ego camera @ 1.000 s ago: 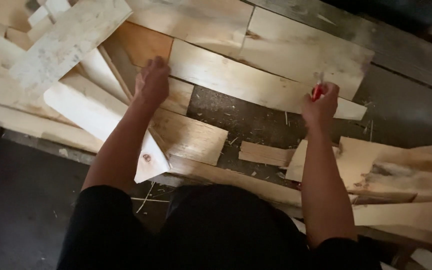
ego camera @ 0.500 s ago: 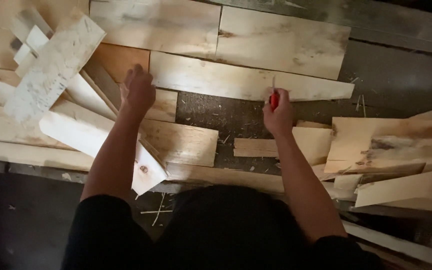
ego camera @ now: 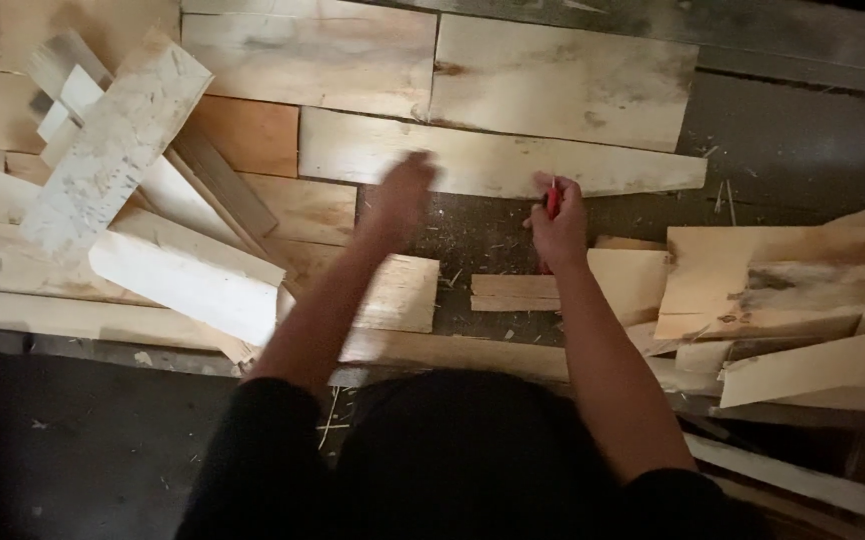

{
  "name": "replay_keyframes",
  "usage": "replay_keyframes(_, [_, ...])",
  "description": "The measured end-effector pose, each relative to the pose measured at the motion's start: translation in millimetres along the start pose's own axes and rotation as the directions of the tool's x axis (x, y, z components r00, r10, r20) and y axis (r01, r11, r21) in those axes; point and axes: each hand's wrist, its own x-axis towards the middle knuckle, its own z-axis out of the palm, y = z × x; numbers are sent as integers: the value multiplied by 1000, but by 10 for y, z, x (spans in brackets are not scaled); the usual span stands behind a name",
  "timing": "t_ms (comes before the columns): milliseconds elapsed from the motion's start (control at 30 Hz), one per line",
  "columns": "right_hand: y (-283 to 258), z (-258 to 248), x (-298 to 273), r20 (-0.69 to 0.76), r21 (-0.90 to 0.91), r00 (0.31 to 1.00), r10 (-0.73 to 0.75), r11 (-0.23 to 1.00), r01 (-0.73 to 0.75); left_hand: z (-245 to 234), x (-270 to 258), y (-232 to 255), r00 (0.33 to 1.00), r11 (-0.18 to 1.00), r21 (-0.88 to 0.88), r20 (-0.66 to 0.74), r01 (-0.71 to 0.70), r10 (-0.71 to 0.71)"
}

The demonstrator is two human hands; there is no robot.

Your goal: Trim and sort thin wood pieces using a utility knife.

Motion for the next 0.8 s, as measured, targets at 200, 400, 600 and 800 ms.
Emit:
replay_keyframes(200, [648,-78,183,1,-48,976,-216,975,216,140,477,1129,986,931,325,90,-165,143])
replay_keyframes(400, [-287,-32,20,-24,-341,989,145,929,-144,501,650,1095,991,954,277,99,-113,89])
replay_keyframes(600, [-395,86,54,-33,-557,999,-13,830,-8,427,676,1191,997,992,122,71,-41,33])
replay_keyframes(800, [-476,222,73,-72,-590,994,86,800,-112,360,661,1239,995,996,85,97,3,-11])
